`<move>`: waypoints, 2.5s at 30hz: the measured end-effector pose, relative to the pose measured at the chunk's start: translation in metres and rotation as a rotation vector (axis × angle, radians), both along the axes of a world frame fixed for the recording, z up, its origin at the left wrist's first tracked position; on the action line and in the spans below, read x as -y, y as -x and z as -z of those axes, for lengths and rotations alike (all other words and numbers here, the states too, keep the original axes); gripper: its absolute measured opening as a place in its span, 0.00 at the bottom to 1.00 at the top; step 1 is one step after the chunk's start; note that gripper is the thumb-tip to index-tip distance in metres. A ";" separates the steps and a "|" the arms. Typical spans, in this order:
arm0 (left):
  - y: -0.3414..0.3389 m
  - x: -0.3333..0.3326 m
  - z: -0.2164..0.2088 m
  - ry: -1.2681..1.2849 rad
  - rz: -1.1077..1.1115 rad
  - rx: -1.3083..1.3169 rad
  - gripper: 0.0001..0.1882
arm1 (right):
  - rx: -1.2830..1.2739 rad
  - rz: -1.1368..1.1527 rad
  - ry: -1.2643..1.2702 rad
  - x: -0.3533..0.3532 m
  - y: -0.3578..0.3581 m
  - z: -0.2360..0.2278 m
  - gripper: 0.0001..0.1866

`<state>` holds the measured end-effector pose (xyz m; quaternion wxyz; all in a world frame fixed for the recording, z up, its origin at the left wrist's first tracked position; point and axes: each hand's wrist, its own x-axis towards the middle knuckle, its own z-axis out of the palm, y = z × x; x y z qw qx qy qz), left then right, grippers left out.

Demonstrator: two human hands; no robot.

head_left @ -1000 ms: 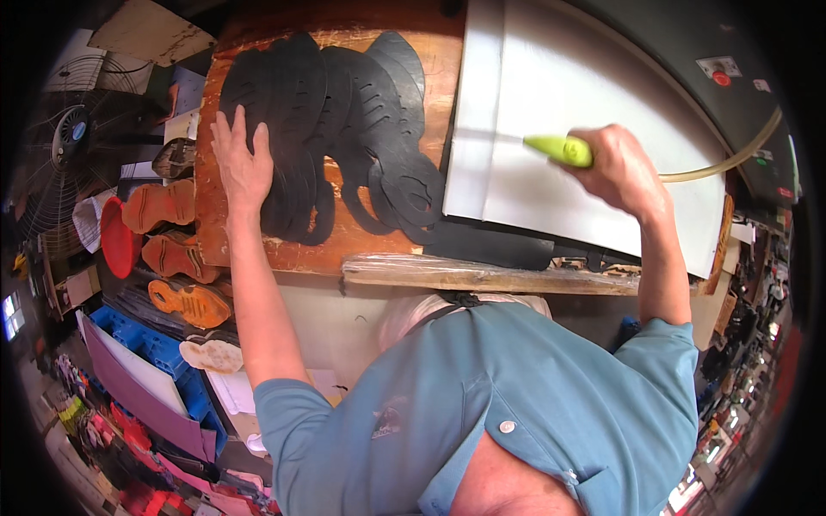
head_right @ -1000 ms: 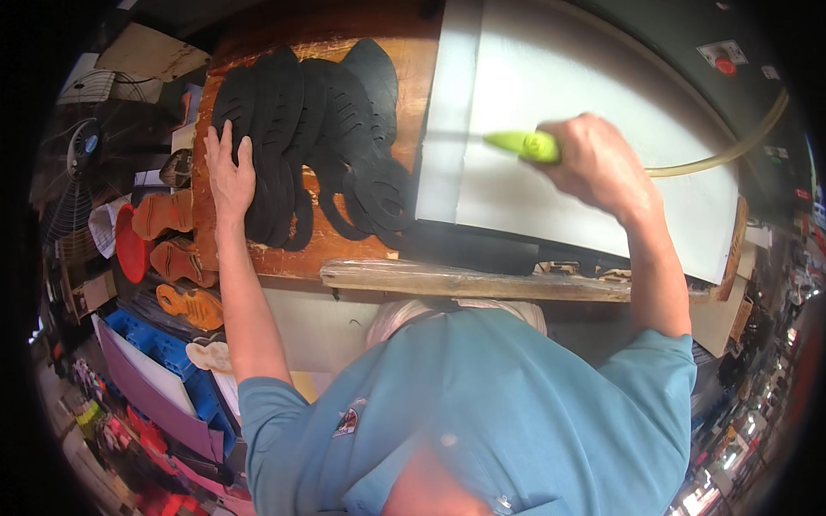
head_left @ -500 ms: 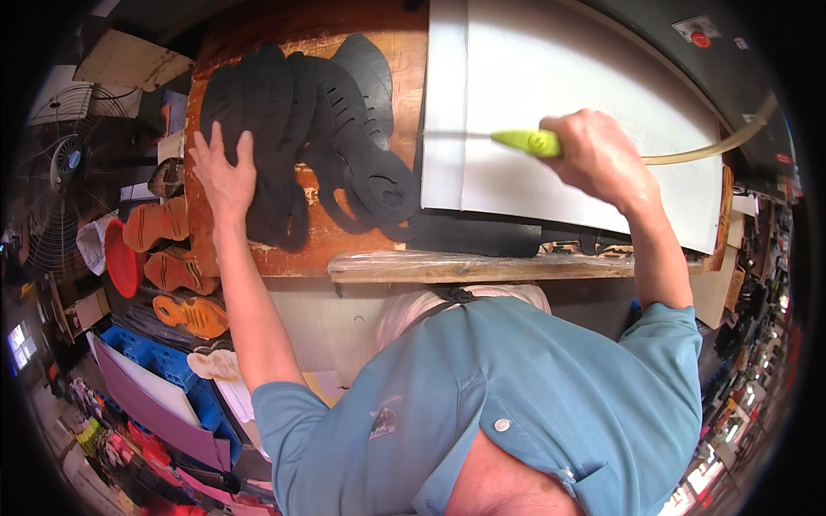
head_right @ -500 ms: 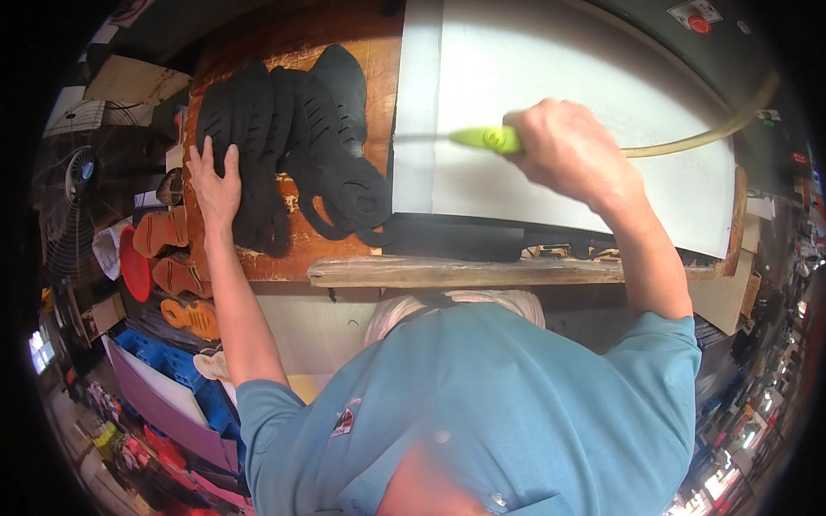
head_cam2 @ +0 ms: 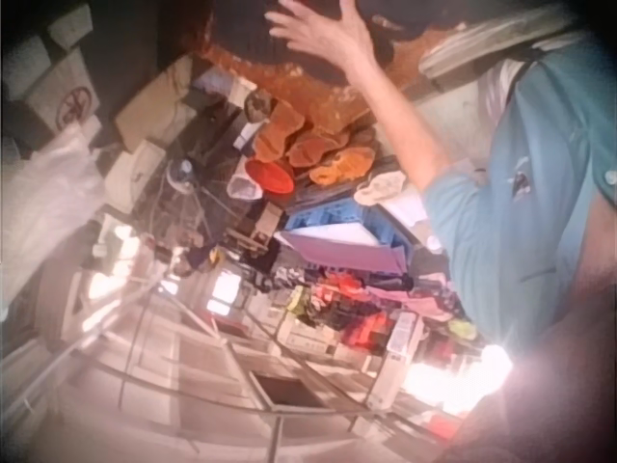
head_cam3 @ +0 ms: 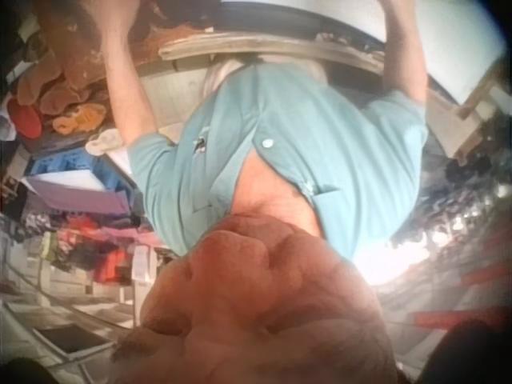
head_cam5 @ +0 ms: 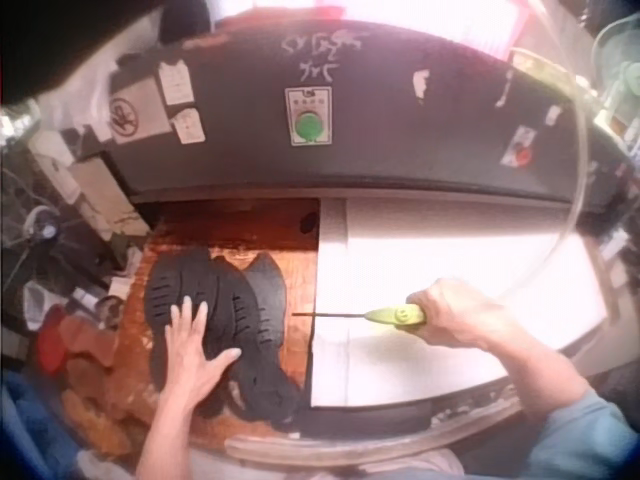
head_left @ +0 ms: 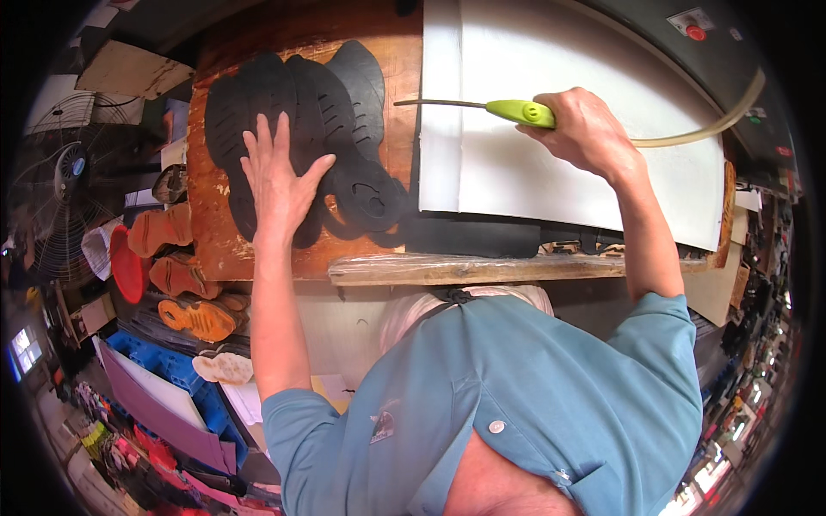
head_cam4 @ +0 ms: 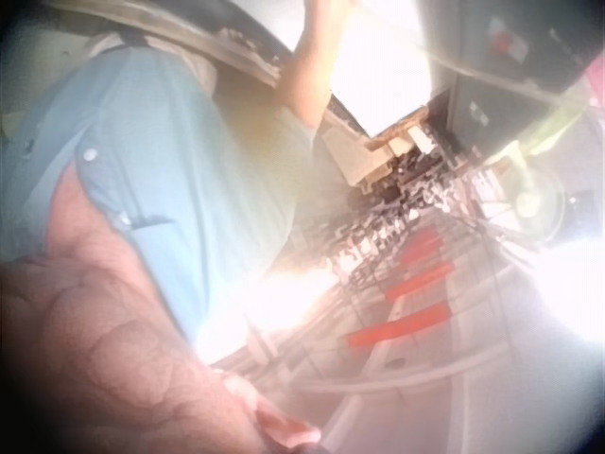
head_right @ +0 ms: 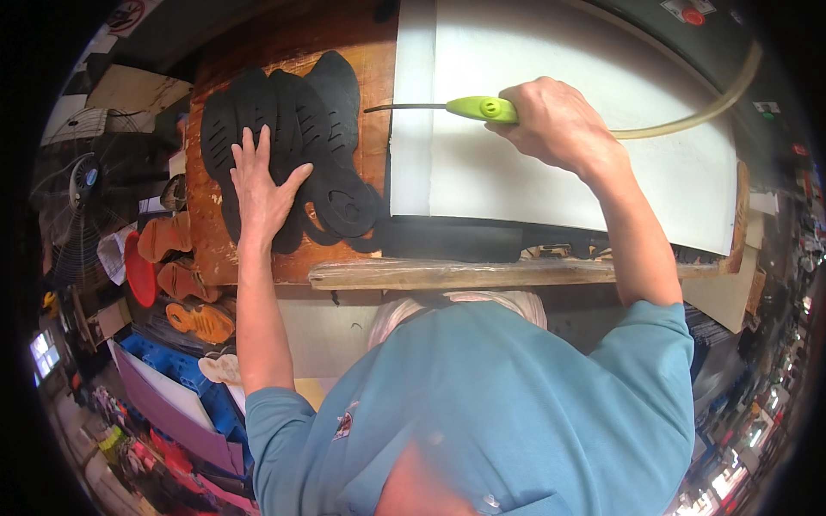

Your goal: The person uses a hot-air tool to stitch together stacked black shoe insoles on a wooden workbench. They repeatedly align the insoles, apply the tool along the edges, and flip the stack to work on different sides. The person occasionally separates the insoles to check alignment before restacking and continuing the stitching.

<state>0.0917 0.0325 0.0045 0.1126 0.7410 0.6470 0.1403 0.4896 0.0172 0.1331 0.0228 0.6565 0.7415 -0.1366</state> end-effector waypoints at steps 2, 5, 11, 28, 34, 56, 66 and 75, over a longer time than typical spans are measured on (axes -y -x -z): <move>0.013 -0.001 -0.002 0.010 0.003 0.033 0.54 | -0.051 -0.080 0.156 0.003 -0.005 -0.002 0.11; 0.008 -0.005 -0.008 -0.021 -0.044 0.066 0.53 | -0.042 -0.144 0.096 0.009 -0.004 0.000 0.10; -0.038 -0.005 -0.015 0.117 -0.069 -0.200 0.59 | -0.080 -0.199 0.133 0.007 0.010 0.012 0.12; 0.015 -0.003 -0.029 0.130 0.110 -0.009 0.48 | -0.176 -0.239 0.166 -0.019 0.022 0.021 0.11; 0.069 -0.033 -0.027 -0.280 -0.053 0.264 0.37 | -0.172 -0.194 0.080 -0.028 0.038 0.028 0.11; 0.076 -0.008 0.018 -0.190 -0.386 0.529 0.31 | -0.754 -0.190 -0.033 -0.001 0.155 0.073 0.32; 0.063 -0.002 0.002 -0.007 -0.545 0.944 0.41 | -1.591 0.636 0.610 -0.021 0.212 0.093 0.17; 0.036 0.011 0.003 0.112 -0.481 1.103 0.38 | -1.085 0.334 0.503 -0.060 0.241 0.103 0.30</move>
